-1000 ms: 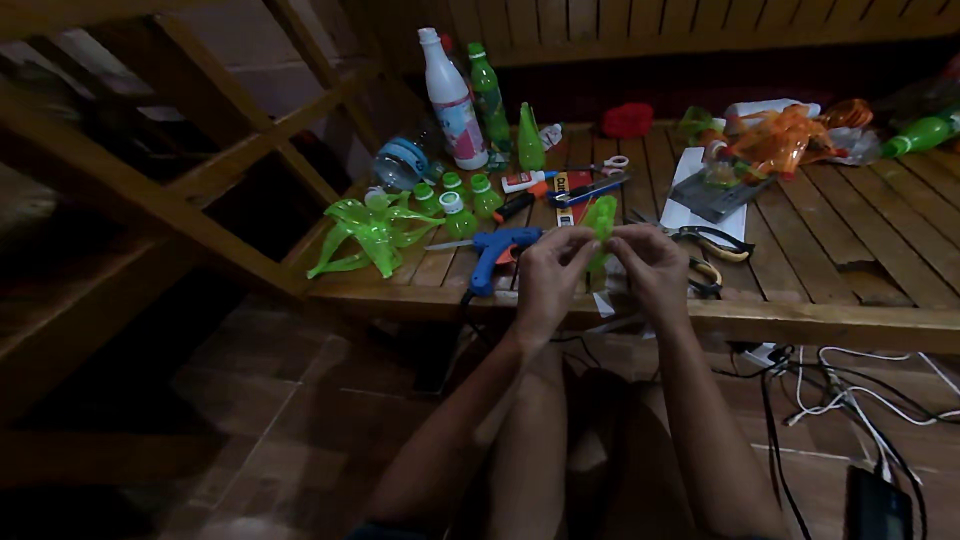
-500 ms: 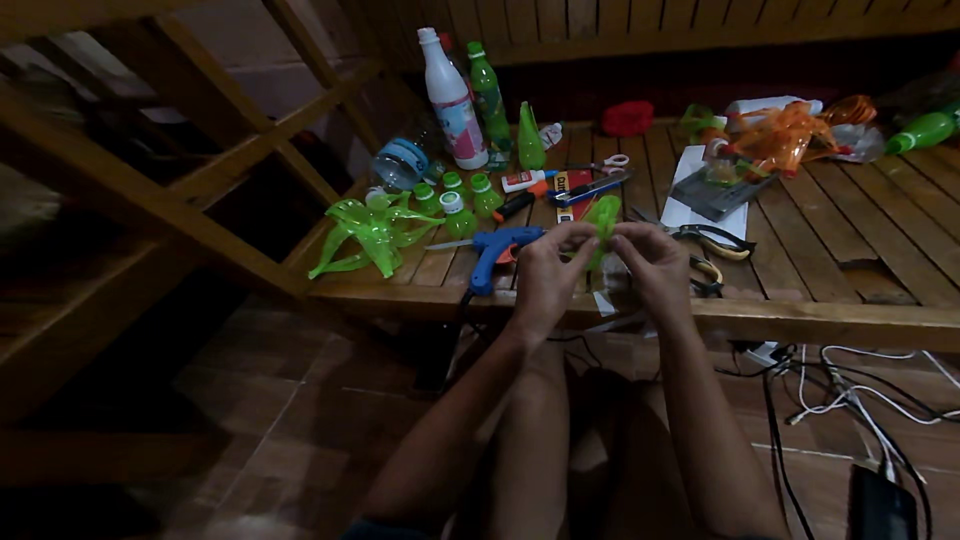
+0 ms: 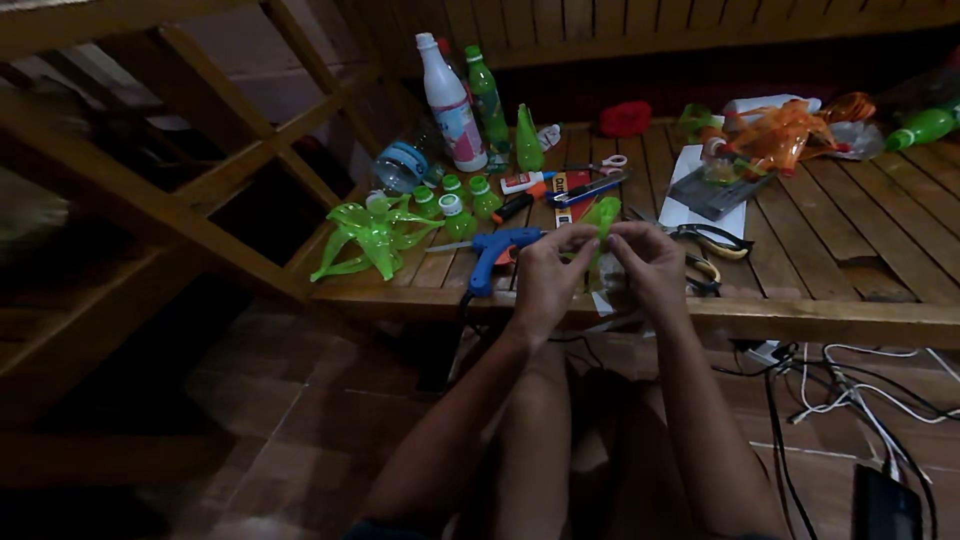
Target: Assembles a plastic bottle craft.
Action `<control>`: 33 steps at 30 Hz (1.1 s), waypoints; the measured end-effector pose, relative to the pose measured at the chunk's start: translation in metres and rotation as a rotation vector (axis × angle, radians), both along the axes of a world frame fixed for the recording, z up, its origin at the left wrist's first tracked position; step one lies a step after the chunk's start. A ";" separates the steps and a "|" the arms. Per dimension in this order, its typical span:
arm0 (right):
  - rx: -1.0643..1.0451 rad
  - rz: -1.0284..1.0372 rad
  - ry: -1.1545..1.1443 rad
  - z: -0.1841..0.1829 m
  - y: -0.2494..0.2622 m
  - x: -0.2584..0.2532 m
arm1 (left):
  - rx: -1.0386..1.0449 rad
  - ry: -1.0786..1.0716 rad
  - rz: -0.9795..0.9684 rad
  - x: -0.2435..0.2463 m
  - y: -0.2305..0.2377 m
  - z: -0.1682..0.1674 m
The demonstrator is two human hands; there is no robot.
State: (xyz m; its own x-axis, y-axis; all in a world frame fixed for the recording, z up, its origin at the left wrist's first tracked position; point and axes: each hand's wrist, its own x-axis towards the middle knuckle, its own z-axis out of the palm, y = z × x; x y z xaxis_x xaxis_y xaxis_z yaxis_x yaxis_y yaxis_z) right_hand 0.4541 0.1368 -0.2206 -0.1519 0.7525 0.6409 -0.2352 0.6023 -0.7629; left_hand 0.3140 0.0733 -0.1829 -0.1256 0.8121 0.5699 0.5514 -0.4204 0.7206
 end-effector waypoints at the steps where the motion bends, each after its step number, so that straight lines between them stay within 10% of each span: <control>1: -0.002 -0.001 0.014 0.000 0.001 -0.001 | 0.002 0.000 0.000 0.000 0.000 0.000; 33: 0.017 -0.037 0.006 -0.002 0.002 -0.002 | -0.026 -0.003 0.016 0.004 -0.003 0.005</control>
